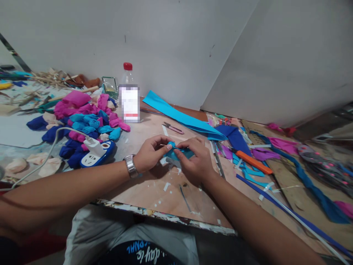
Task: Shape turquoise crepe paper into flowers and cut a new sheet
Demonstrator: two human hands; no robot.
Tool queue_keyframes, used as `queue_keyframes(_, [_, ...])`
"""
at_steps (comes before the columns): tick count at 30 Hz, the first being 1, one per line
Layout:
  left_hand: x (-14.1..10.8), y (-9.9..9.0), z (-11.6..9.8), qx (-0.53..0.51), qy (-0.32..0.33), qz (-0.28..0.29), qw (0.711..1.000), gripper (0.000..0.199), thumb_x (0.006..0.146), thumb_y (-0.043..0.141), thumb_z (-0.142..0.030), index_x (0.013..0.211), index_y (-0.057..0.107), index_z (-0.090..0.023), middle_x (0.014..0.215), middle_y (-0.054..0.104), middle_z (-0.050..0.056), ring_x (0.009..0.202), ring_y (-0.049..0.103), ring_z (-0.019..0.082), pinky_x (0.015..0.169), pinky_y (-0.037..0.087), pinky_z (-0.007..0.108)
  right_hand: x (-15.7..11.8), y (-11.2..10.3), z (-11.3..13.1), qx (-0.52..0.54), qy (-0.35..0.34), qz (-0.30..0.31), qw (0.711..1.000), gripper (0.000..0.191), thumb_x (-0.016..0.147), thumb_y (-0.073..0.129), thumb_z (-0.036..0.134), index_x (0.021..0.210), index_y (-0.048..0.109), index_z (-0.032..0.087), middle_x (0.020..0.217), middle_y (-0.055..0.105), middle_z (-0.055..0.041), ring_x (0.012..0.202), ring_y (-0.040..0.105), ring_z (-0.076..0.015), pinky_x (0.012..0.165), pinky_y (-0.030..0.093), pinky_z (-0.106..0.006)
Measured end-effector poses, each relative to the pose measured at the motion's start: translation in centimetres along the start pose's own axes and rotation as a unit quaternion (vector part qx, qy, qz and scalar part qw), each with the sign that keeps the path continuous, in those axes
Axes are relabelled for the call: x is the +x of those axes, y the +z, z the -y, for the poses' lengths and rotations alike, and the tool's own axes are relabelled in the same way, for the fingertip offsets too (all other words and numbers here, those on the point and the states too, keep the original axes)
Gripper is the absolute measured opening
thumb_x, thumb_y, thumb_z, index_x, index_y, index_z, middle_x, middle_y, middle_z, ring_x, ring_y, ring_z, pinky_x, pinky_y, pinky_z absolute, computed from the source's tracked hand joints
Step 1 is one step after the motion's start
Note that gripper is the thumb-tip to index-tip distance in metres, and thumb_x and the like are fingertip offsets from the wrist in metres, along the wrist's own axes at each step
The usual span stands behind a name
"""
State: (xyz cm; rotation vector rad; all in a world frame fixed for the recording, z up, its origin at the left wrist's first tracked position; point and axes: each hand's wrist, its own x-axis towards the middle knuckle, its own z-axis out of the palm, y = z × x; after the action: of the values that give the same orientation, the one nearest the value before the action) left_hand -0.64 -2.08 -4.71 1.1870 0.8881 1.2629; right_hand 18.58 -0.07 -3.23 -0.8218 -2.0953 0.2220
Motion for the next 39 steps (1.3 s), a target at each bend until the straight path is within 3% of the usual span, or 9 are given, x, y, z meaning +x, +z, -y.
queue_keyframes(6, [0.02, -0.08, 0.32, 0.019, 0.033, -0.003, 0.999, 0.039, 0.08, 0.078, -0.046, 0.1, 0.069, -0.013, 0.094, 0.072, 0.007, 0.082, 0.067, 0.015, 0.073, 0.054, 0.026, -0.01, -0.05, 0.07, 0.001, -0.005, -0.001, 1.0, 0.005, 0.092, 0.068, 0.028, 0.094, 0.065, 0.024, 0.091, 0.075, -0.0014, 0.087, 0.068, -0.0214, 0.094, 0.038, -0.045])
queue_keyframes(11, [0.0, -0.06, 0.28, 0.018, 0.02, 0.016, 1.0, 0.037, 0.08, 0.078, -0.046, 0.098, 0.069, -0.014, 0.091, 0.073, 0.007, 0.078, 0.067, 0.015, 0.072, 0.055, 0.027, 0.05, -0.05, 0.09, -0.005, -0.002, -0.003, 1.0, 0.005, 0.09, 0.07, 0.026, 0.091, 0.065, 0.024, 0.087, 0.073, -0.0002, 0.084, 0.066, -0.0203, 0.092, 0.037, -0.044])
queue_keyframes(22, [-0.15, -0.09, 0.74, 0.063, 0.048, 0.027, 0.996, 0.039, 0.083, 0.077, -0.043, 0.108, 0.072, -0.014, 0.102, 0.076, 0.01, 0.087, 0.071, 0.018, 0.08, 0.058, 0.031, 0.01, 0.12, -0.12, -0.01, 0.003, -0.007, 1.0, 0.006, 0.09, 0.071, 0.028, 0.09, 0.066, 0.025, 0.088, 0.075, -0.0012, 0.085, 0.067, -0.0217, 0.091, 0.039, -0.045])
queue_keyframes(34, [-0.02, 0.06, 0.34, 0.061, 0.051, 0.029, 0.996, 0.036, 0.088, 0.07, -0.045, 0.108, 0.072, -0.015, 0.103, 0.076, 0.009, 0.087, 0.07, 0.018, 0.072, 0.058, 0.028, 0.05, -0.01, -0.07, -0.005, 0.001, 0.0, 1.0, 0.006, 0.09, 0.072, 0.027, 0.093, 0.067, 0.025, 0.091, 0.076, -0.0011, 0.089, 0.068, -0.0226, 0.091, 0.041, -0.045])
queue_keyframes(39, [-0.02, -0.16, 0.33, 0.118, 0.1, 0.024, 0.988, 0.032, 0.09, 0.068, -0.044, 0.107, 0.075, -0.018, 0.108, 0.07, 0.01, 0.095, 0.068, 0.018, 0.076, 0.058, 0.028, 0.18, -0.1, -0.02, -0.017, 0.005, -0.005, 1.0, 0.007, 0.09, 0.073, 0.03, 0.091, 0.067, 0.025, 0.088, 0.075, -0.0005, 0.087, 0.067, -0.022, 0.091, 0.041, -0.044])
